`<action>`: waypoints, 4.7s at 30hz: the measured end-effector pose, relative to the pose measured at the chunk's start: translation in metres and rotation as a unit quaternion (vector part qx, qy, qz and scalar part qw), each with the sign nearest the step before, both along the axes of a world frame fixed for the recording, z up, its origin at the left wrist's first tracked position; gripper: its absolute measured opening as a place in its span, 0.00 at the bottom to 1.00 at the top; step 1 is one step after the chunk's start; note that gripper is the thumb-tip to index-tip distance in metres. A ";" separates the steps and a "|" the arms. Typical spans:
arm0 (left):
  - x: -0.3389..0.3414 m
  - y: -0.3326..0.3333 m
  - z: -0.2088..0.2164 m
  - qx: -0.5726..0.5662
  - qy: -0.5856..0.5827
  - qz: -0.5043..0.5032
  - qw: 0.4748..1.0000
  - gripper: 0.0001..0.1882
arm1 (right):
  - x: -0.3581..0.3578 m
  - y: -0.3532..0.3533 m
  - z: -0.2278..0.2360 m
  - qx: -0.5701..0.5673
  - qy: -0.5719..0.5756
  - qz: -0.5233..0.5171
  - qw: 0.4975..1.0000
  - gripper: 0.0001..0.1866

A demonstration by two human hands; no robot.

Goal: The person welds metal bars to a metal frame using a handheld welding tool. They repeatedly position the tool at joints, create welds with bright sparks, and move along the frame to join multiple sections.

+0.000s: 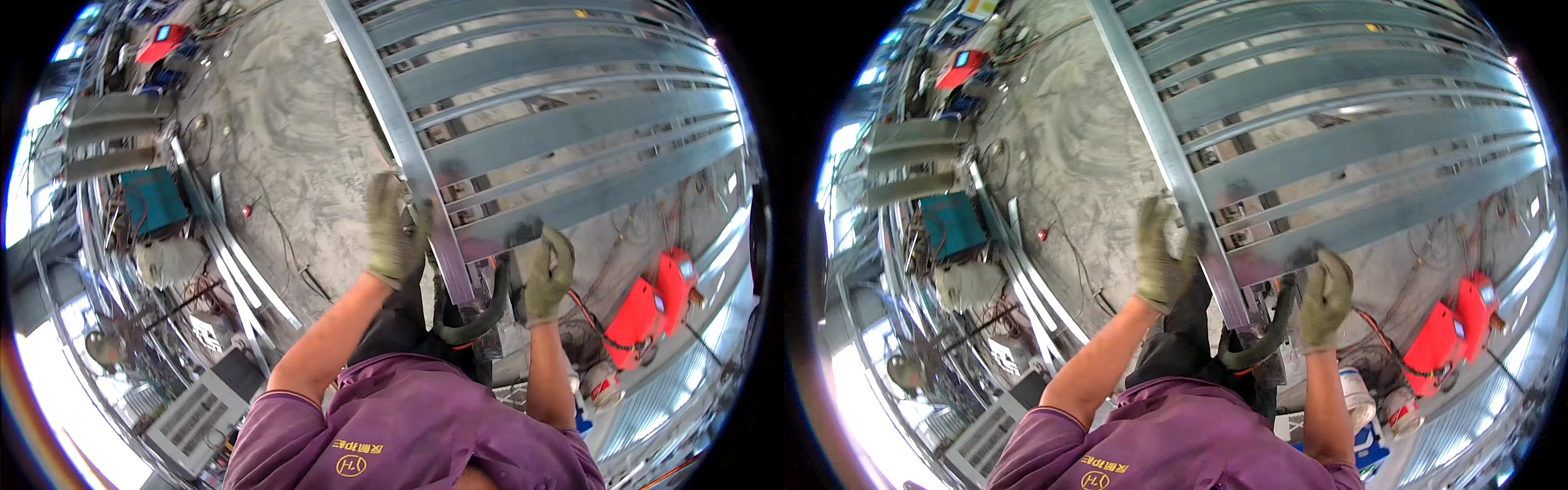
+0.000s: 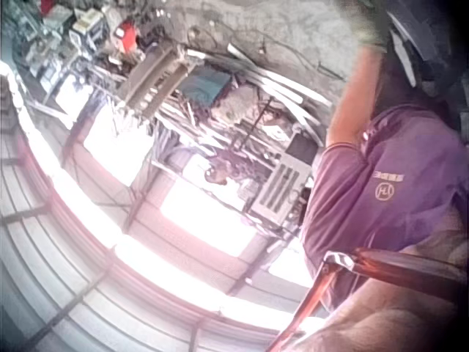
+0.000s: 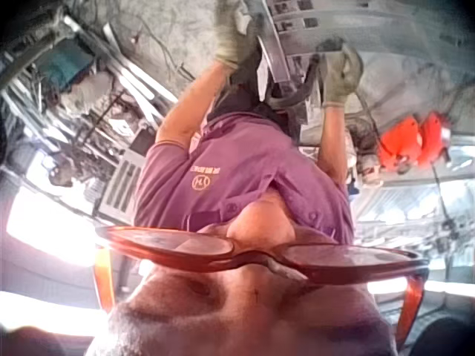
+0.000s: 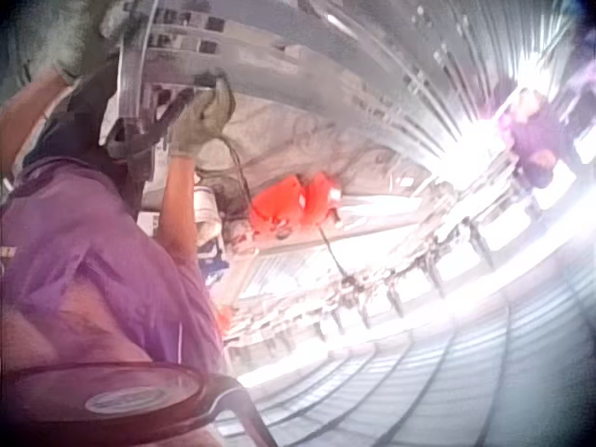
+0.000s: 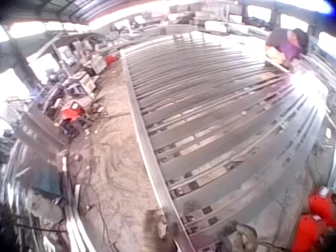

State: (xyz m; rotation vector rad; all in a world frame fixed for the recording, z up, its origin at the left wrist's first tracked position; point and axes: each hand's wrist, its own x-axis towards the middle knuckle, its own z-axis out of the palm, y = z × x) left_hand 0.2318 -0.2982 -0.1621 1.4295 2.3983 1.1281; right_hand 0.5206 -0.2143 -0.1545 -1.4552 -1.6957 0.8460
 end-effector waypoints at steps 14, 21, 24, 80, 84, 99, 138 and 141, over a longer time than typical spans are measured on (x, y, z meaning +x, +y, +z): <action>-0.144 0.189 -0.028 -0.039 0.147 0.008 0.988 0.26 | 0.080 -0.059 -0.231 -0.604 0.020 -0.047 0.796 0.38; -0.131 0.194 -0.042 -0.092 0.169 0.028 0.981 0.23 | 0.083 -0.057 -0.334 -0.504 -0.218 0.173 0.818 0.30; -0.130 0.194 -0.036 -0.087 0.178 0.025 0.980 0.22 | 0.076 -0.057 -0.340 -0.517 -0.216 0.174 0.810 0.26; 0.002 0.237 -0.005 -0.257 0.315 -0.559 0.722 0.74 | 0.147 -0.057 0.158 -0.329 0.181 -0.120 0.919 0.20; 0.004 0.239 -0.005 -0.256 0.312 -0.560 0.724 0.75 | 0.130 -0.066 0.146 -0.371 0.102 0.064 0.921 0.20; 0.004 0.236 -0.008 -0.249 0.304 -0.553 0.734 0.74 | 0.011 0.004 0.096 -0.539 0.154 0.128 0.818 0.27; 0.009 0.238 -0.008 -0.239 0.282 -0.552 0.748 0.77 | -0.005 0.017 0.089 -0.514 0.225 0.187 0.807 0.29; 0.009 0.238 -0.006 -0.248 0.295 -0.548 0.743 0.76 | -0.005 0.024 0.097 -0.536 0.215 0.191 0.794 0.29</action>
